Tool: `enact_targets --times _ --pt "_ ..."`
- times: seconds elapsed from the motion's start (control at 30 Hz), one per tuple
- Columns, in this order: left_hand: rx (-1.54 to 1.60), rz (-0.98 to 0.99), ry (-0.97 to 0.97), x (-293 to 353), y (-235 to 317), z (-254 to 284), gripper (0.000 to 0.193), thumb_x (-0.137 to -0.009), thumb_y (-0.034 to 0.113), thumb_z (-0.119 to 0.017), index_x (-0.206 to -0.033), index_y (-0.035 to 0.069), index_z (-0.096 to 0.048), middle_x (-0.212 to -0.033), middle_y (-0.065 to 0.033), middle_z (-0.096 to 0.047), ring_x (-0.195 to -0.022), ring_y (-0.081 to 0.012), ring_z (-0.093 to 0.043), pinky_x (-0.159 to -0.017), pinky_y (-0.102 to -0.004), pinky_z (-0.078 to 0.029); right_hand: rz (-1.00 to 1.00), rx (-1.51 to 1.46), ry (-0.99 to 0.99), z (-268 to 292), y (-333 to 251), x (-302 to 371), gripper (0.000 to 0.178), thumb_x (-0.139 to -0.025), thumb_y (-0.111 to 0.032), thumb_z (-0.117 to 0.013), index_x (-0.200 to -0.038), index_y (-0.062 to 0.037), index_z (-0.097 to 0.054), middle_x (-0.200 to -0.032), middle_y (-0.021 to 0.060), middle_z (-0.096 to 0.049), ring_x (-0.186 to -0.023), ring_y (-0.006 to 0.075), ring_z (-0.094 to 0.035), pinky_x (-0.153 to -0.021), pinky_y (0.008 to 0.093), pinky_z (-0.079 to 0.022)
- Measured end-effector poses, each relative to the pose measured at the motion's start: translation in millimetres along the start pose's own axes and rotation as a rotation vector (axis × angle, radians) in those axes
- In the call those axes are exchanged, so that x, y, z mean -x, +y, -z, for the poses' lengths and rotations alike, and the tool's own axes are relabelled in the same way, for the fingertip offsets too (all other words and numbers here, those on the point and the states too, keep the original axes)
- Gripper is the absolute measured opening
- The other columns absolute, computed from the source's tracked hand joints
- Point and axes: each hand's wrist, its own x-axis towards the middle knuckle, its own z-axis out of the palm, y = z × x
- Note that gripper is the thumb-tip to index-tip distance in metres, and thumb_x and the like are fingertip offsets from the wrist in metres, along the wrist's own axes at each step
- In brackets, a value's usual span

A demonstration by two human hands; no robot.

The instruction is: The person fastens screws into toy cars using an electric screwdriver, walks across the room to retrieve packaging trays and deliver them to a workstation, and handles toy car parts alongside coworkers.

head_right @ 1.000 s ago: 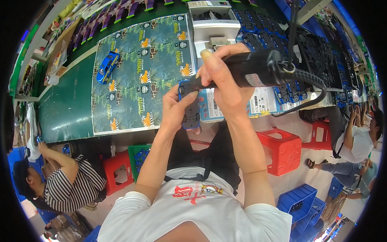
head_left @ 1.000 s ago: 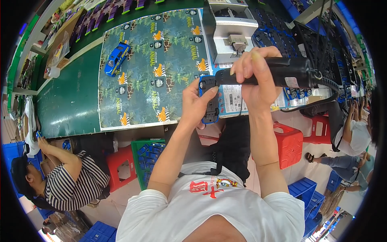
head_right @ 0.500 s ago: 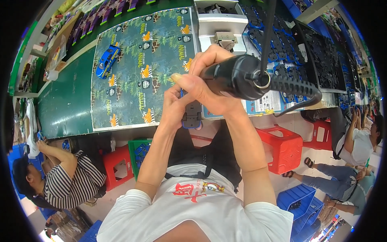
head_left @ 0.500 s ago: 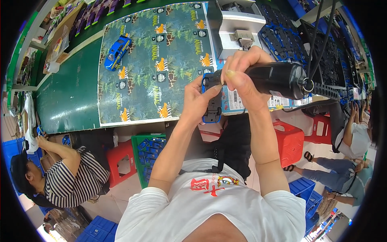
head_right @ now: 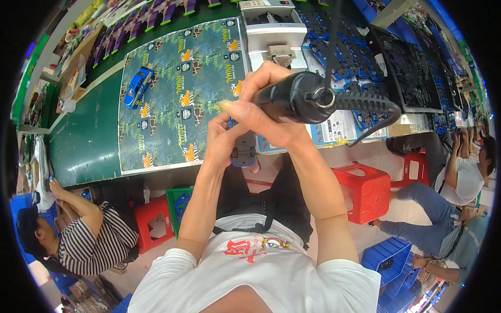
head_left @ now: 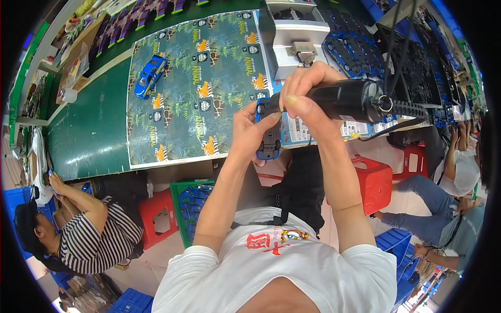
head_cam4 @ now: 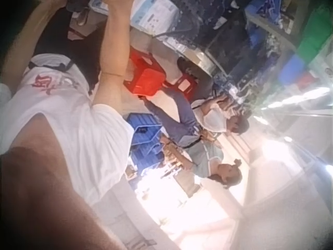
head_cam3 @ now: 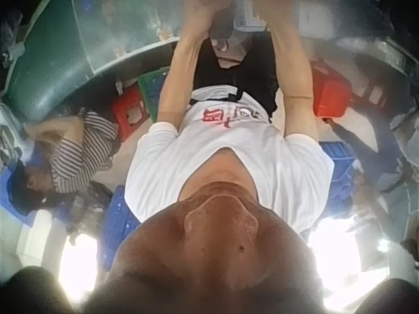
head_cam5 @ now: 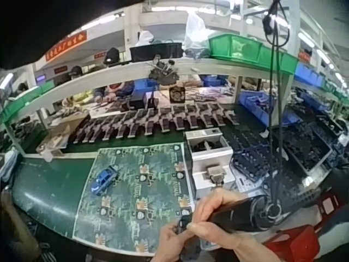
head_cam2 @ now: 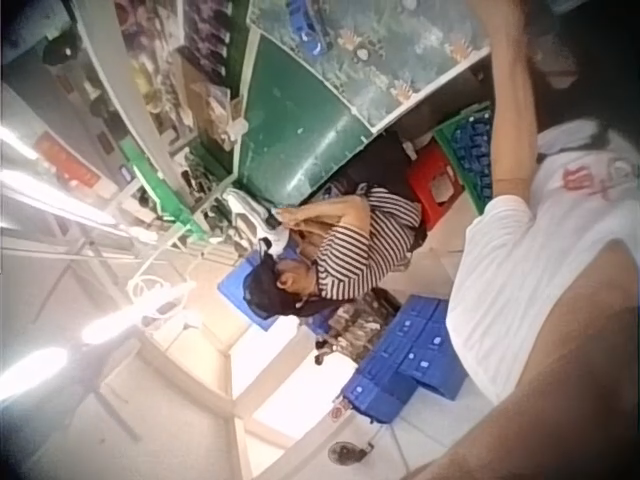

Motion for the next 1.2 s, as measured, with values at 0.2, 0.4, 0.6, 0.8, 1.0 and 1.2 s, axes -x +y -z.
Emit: enact_targets --times 0.2,0.4,0.6,0.8,1.0,1.2 --pt "0.257 0.005 0.053 -11 -4 13 0.023 -0.084 0.011 -0.071 -0.106 0.005 -0.066 -0.097 -0.0088 -0.070 -0.083 -0.0167 -0.067 -0.075 -0.0353 -0.056 0.206 -0.157 -0.045 24 -25 -22 0.011 -0.084 -0.004 -0.066 -0.082 -0.0033 -0.055 -0.064 0.0064 -0.057 -0.052 0.0142 -0.054 -0.052 0.0271 -0.046" --pt "0.541 -0.013 -0.014 -12 -3 36 0.047 -0.087 0.003 -0.062 -0.130 0.005 -0.045 -0.127 -0.0198 -0.057 -0.113 -0.0360 -0.060 -0.097 -0.0589 -0.050 0.255 -0.027 0.211 68 -26 -62 0.008 -0.086 -0.004 -0.067 -0.082 -0.0013 -0.060 -0.061 0.0063 -0.055 -0.050 0.0153 -0.054 -0.054 0.0315 -0.049" --pt "0.431 -0.048 -0.025 -10 -3 30 0.059 -0.077 -0.009 -0.062 -0.131 0.006 -0.044 -0.123 -0.0191 -0.059 -0.107 -0.0349 -0.064 -0.083 -0.0496 -0.060 0.262 0.187 0.228 63 -2 -74 0.014 -0.083 -0.008 -0.075 -0.075 -0.0017 -0.065 -0.056 0.0038 -0.059 -0.047 0.0112 -0.057 -0.048 0.0235 -0.046" --pt "0.512 -0.072 0.006 -17 -7 31 0.054 -0.076 -0.012 -0.059 -0.125 0.006 -0.047 -0.120 -0.0183 -0.061 -0.099 -0.0298 -0.066 -0.085 -0.0483 -0.059 0.193 0.433 0.214 54 3 -79 0.016 -0.087 -0.009 -0.069 -0.074 -0.0038 -0.060 -0.052 0.0028 -0.054 -0.042 0.0114 -0.050 -0.046 0.0251 -0.042" --pt "0.555 -0.055 0.008 -21 -11 33 0.054 -0.076 -0.014 -0.060 -0.124 0.006 -0.048 -0.117 -0.0149 -0.061 -0.099 -0.0269 -0.065 -0.087 -0.0486 -0.058 -0.115 0.141 0.276 41 -13 -45 0.015 -0.090 -0.014 -0.063 -0.079 -0.0052 -0.058 -0.058 0.0021 -0.048 -0.046 0.0129 -0.046 -0.049 0.0289 -0.040" --pt "0.504 -0.056 0.042 -21 -9 30 0.056 -0.076 -0.014 -0.061 -0.126 0.004 -0.047 -0.117 -0.0146 -0.062 -0.099 -0.0268 -0.065 -0.079 -0.0458 -0.059 -0.068 -0.168 0.027 9 -29 8 0.018 -0.094 -0.023 -0.051 -0.092 -0.0053 -0.051 -0.061 0.0027 -0.045 -0.049 0.0132 -0.044 -0.052 0.0315 -0.041"
